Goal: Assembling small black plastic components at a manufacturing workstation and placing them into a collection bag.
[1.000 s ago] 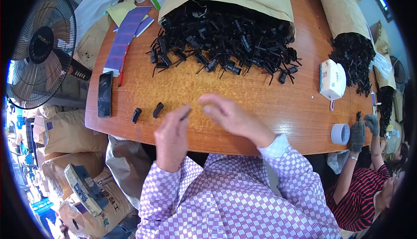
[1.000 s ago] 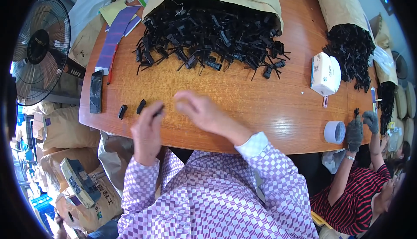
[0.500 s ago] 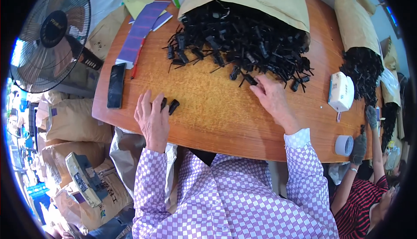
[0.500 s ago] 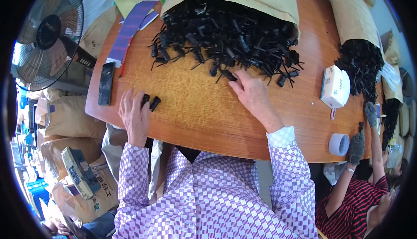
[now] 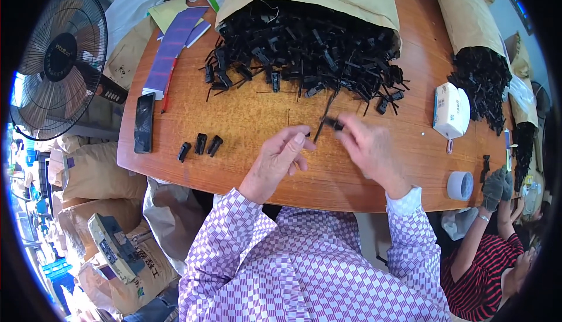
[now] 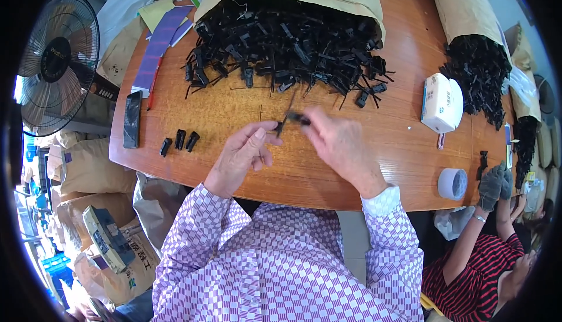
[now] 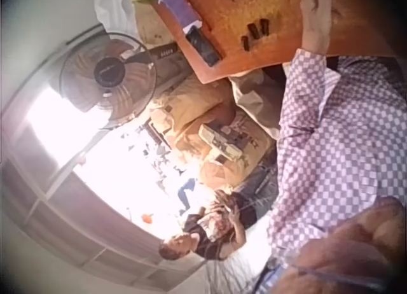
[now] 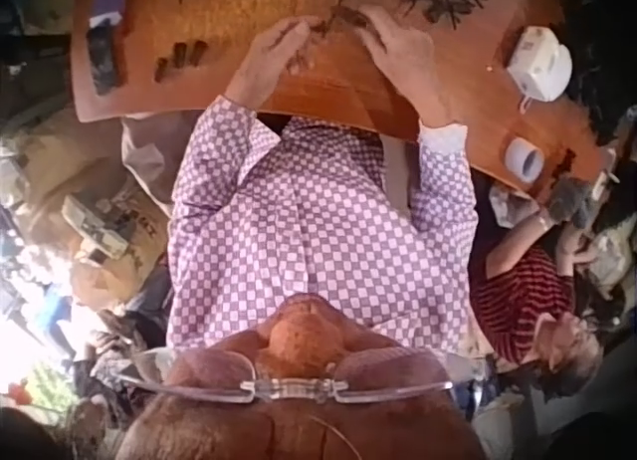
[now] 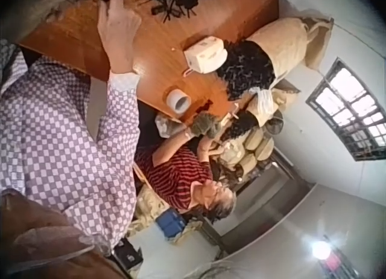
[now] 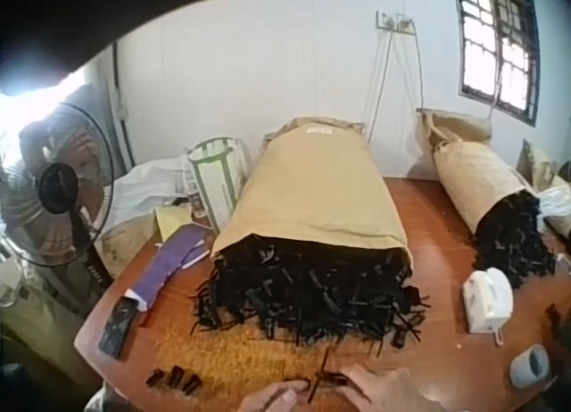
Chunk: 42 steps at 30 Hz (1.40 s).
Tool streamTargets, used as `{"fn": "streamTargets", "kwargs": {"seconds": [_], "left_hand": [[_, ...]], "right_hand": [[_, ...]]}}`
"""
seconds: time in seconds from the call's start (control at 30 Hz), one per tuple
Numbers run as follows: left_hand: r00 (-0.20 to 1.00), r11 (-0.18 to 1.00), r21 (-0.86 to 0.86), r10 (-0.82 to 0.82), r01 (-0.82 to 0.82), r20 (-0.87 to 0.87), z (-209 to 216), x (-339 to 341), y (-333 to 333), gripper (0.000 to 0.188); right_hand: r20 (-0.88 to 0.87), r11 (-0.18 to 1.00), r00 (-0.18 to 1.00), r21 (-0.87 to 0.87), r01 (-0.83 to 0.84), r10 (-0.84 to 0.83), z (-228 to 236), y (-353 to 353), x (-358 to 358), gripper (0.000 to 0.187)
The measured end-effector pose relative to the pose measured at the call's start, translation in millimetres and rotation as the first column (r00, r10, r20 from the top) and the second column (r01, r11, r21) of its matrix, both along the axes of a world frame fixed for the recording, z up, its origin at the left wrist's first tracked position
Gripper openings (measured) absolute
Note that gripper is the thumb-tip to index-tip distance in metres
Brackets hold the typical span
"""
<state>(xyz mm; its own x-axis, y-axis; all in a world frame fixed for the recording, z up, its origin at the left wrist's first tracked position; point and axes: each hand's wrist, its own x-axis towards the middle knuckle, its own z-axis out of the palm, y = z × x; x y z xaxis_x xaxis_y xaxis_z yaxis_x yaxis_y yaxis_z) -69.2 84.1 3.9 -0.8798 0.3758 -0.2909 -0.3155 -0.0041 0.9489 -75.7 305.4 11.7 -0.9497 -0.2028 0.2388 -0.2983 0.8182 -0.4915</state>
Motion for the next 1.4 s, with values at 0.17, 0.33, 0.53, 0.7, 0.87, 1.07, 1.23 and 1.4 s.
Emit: {"fn": "streamTargets", "kwargs": {"seconds": [0.17, 0.33, 0.53, 0.7, 0.87, 1.07, 1.23, 1.4], "left_hand": [[0.940, 0.928, 0.344, -0.237, 0.145, 0.245, -9, 2, -4, 0.050], [0.875, 0.888, 0.451, -0.285, 0.088, 0.391, 4, 22, -11, 0.052], [0.915, 0.910, 0.413, -0.134, -0.039, 0.380, 1, 37, -20, 0.045], [0.998, 0.986, 0.156, 0.057, -0.058, 0.011, -4, 41, -25, 0.036], [0.990, 0.990, 0.058, 0.131, -0.128, -0.052, -6, 42, -32, 0.037], [0.962, 0.985, -0.101, 0.110, -0.139, -0.249, -14, 43, -38, 0.034], [0.904, 0.934, -0.257, 0.129, -0.250, -0.409, -20, 44, -37, 0.034], [0.837, 0.922, -0.241, 0.135, -0.302, -0.530, -21, 45, -32, 0.033]], "right_hand": [[-0.077, 0.928, 0.925, -0.001, -0.373, 0.372, 6, -6, 20, 0.031], [-0.194, 0.858, 0.836, 0.092, -0.506, 0.514, -6, -11, 23, 0.038], [-0.048, 0.904, 0.943, -0.270, -0.331, 0.330, -6, -37, 30, 0.026], [0.347, 0.722, 0.848, -0.689, -0.058, 0.399, -5, -65, 40, 0.018], [0.435, 0.709, 0.778, -0.704, -0.019, 0.453, -5, -86, 41, 0.017], [0.413, 0.738, 0.803, -0.674, -0.049, 0.430, -15, -98, 41, 0.015], [0.368, 0.752, 0.850, -0.657, -0.049, 0.378, -22, -106, 41, 0.012], [0.358, 0.721, 0.855, -0.692, -0.026, 0.375, -27, -105, 42, 0.015]]}}
